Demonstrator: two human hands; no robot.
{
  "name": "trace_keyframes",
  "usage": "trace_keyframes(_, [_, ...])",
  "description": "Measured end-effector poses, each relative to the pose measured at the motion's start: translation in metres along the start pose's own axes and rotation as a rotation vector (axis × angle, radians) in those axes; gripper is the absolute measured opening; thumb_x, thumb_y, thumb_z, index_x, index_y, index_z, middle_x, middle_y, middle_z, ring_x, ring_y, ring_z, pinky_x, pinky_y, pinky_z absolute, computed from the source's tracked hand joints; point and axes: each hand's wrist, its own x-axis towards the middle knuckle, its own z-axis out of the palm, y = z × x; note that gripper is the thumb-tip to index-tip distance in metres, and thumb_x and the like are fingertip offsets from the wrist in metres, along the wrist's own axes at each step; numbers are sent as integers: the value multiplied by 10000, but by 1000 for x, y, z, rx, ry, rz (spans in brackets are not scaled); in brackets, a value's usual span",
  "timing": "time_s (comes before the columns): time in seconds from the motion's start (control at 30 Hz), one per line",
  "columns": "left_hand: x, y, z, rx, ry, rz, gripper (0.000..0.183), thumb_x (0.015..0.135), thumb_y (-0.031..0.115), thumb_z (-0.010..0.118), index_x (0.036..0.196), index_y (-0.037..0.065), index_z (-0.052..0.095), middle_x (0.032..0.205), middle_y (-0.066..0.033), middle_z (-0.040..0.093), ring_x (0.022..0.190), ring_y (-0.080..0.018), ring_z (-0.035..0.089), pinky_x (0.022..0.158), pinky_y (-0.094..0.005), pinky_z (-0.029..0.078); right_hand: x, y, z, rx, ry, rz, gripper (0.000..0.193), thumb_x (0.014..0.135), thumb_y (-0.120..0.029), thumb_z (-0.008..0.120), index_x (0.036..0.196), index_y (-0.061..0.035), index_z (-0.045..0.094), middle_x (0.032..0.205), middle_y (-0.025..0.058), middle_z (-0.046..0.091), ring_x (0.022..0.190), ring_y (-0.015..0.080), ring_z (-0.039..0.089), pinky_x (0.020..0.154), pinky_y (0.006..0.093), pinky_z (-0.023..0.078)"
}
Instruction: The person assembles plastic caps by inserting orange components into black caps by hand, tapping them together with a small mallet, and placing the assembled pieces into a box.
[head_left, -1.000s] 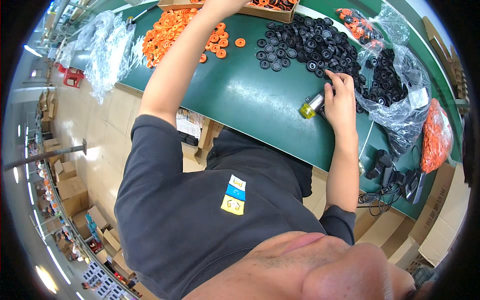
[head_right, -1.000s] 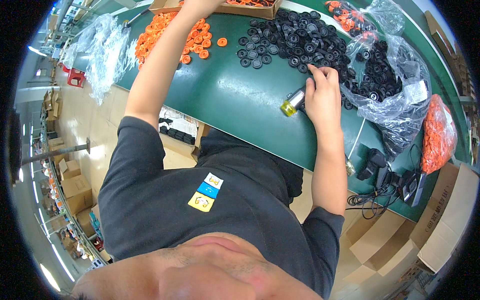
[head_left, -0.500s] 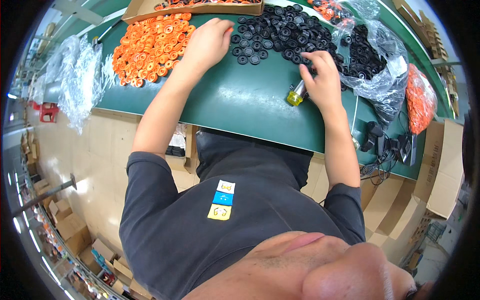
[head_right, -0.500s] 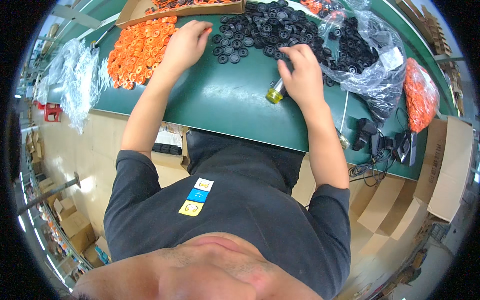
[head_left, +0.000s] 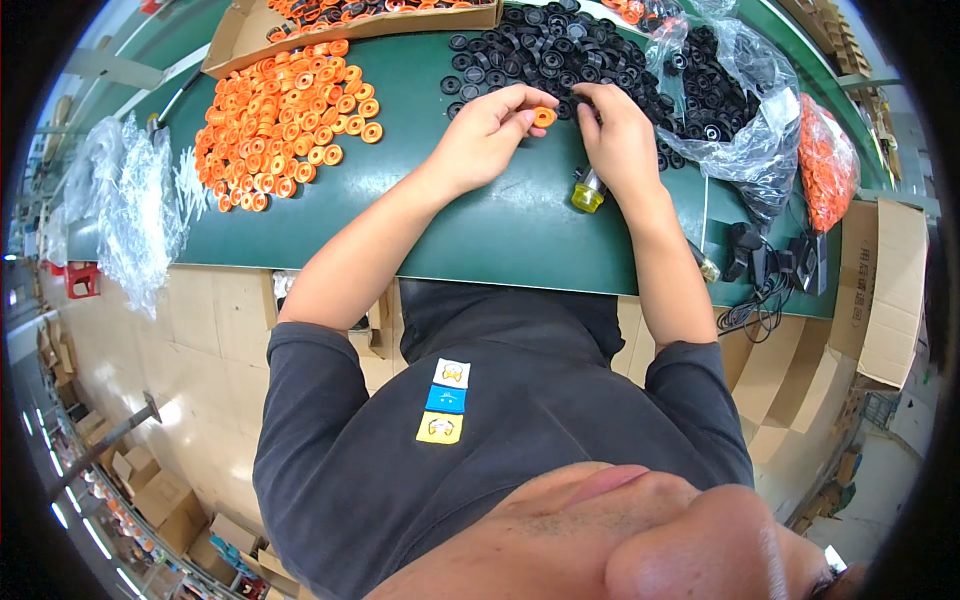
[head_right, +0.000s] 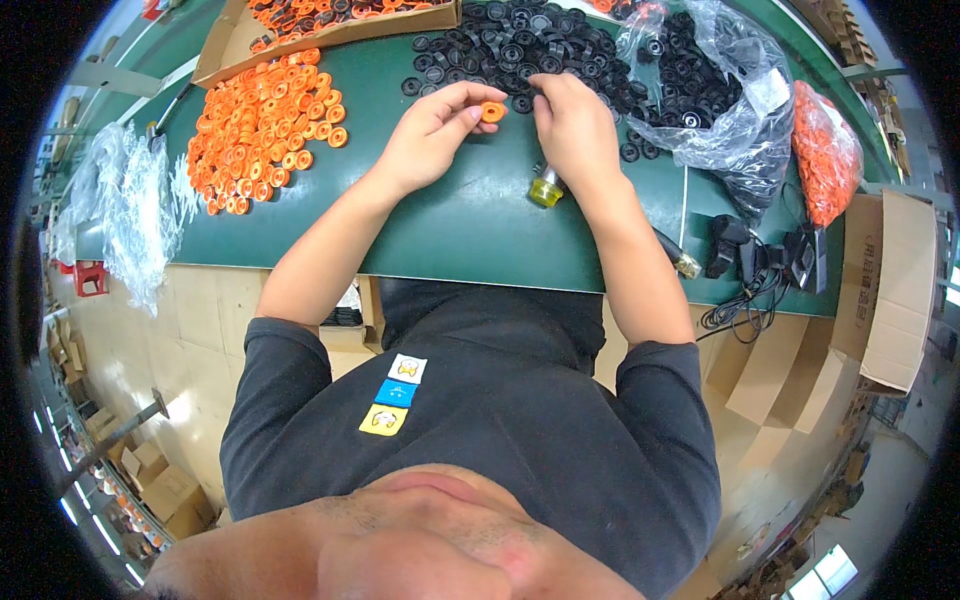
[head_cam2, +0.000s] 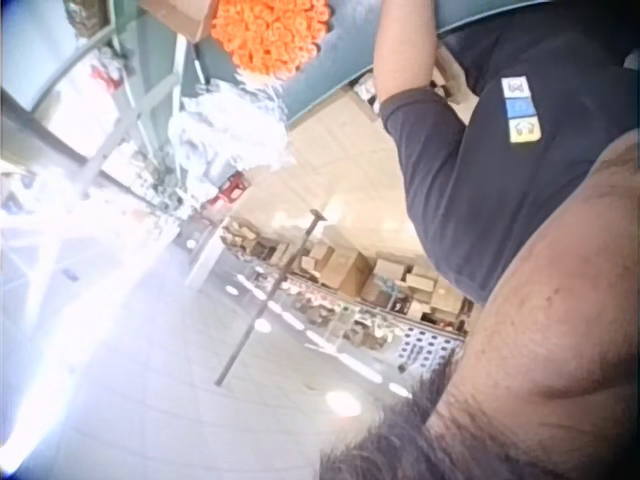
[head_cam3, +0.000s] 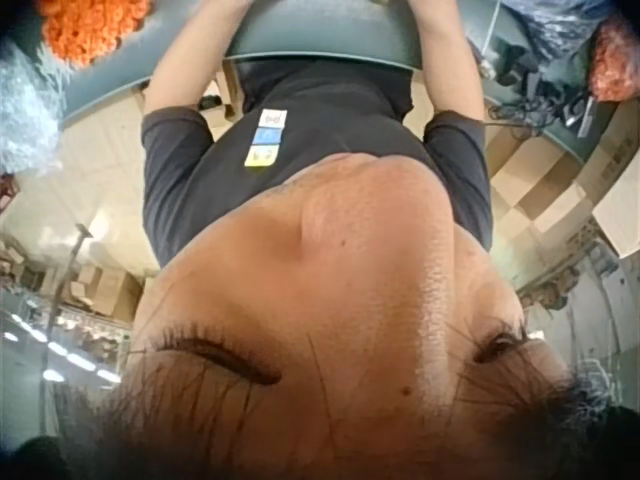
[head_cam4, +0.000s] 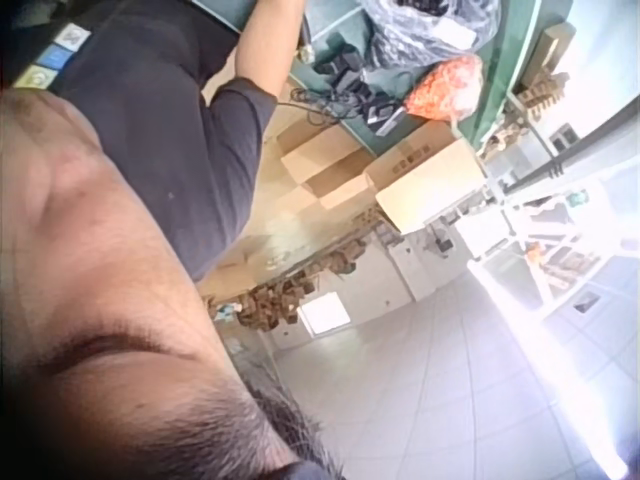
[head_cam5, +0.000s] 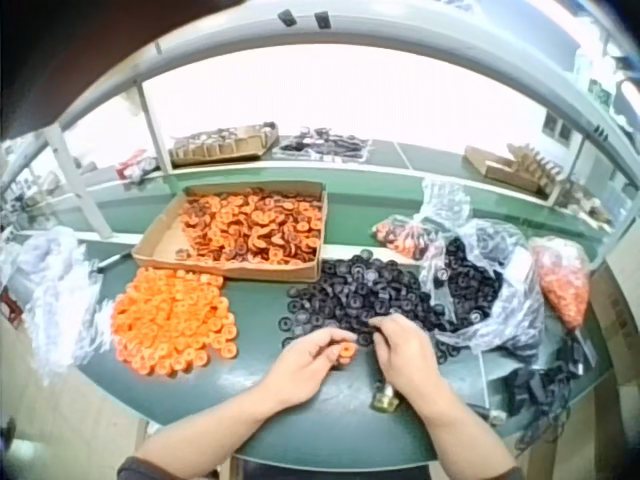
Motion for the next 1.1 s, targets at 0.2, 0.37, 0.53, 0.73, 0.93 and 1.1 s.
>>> trace_keyframes(0.2, [-4,-4,5,-30,22,-75,316,982,-9,566,1297,-22,564,1150,-83,644,1022,-143,653,943,-279,524,-24,1,4,873,53,318,257,933,9,642,1190,5,642,975,43,676,868,126,682,785,256,555])
trace_keyframes(0.37, [-4,-1,7,-174,20,-57,338,953,-29,606,1288,-34,561,1143,-94,655,1021,-146,658,944,-281,532,-23,-10,-2,1018,-90,343,346,853,75,715,1187,28,636,1081,54,636,911,119,682,814,233,564])
trace_keyframes(0.53, [-6,4,6,-174,-20,-131,331,948,-10,632,1272,-31,570,1139,-91,664,1026,-138,652,947,-280,529,-25,-10,-2,919,-34,237,332,840,69,728,1163,29,659,1152,63,560,895,107,664,776,222,561])
trace_keyframes(0.73, [-9,4,10,-178,-1,-80,330,946,2,649,1267,-24,578,1134,-83,667,1028,-137,649,945,-278,527,-23,-11,-7,774,-8,133,362,809,33,757,1162,-13,694,1102,77,616,853,102,648,753,232,550])
trace_keyframes(0.93, [-9,5,12,-243,14,-49,299,957,-1,627,1254,-20,595,1119,-93,685,1002,-121,663,911,-261,535,-22,-13,-12,533,12,-35,354,782,-1,783,1129,-21,712,1032,82,651,825,139,637,740,263,537])
trace_keyframes(1.1, [-9,4,8,-205,-1,-108,336,948,-22,625,1281,-37,578,1165,-125,675,1063,-154,659,960,-277,530,-23,-13,-13,497,30,-49,358,763,-38,813,1107,-25,713,1013,81,662,815,162,634,732,274,536])
